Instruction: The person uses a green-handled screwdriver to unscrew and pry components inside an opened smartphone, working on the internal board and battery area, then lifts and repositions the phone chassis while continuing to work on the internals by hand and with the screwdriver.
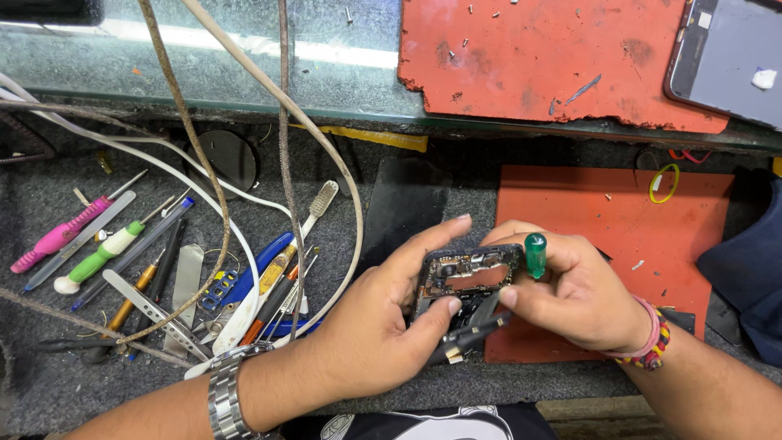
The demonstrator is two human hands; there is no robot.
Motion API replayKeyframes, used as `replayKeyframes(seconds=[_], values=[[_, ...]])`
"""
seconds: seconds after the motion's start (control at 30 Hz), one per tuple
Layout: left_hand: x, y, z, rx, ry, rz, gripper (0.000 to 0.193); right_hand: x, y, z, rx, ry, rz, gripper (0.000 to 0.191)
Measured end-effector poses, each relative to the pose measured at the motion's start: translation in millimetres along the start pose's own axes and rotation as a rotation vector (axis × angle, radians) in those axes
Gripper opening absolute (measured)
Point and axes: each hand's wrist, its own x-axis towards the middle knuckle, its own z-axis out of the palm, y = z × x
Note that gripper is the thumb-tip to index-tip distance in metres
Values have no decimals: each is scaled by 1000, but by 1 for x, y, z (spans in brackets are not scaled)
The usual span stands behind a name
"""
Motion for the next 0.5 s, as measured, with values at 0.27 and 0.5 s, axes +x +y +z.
replayKeyframes(seconds=[0.27,0.5], values=[[3,-4,-4,-230,-33,-42,69,1,-5,-3,-226,-27,-21,59],[2,-5,-9,-352,-94,-79,72,4,-1,6,-365,117,33,47]])
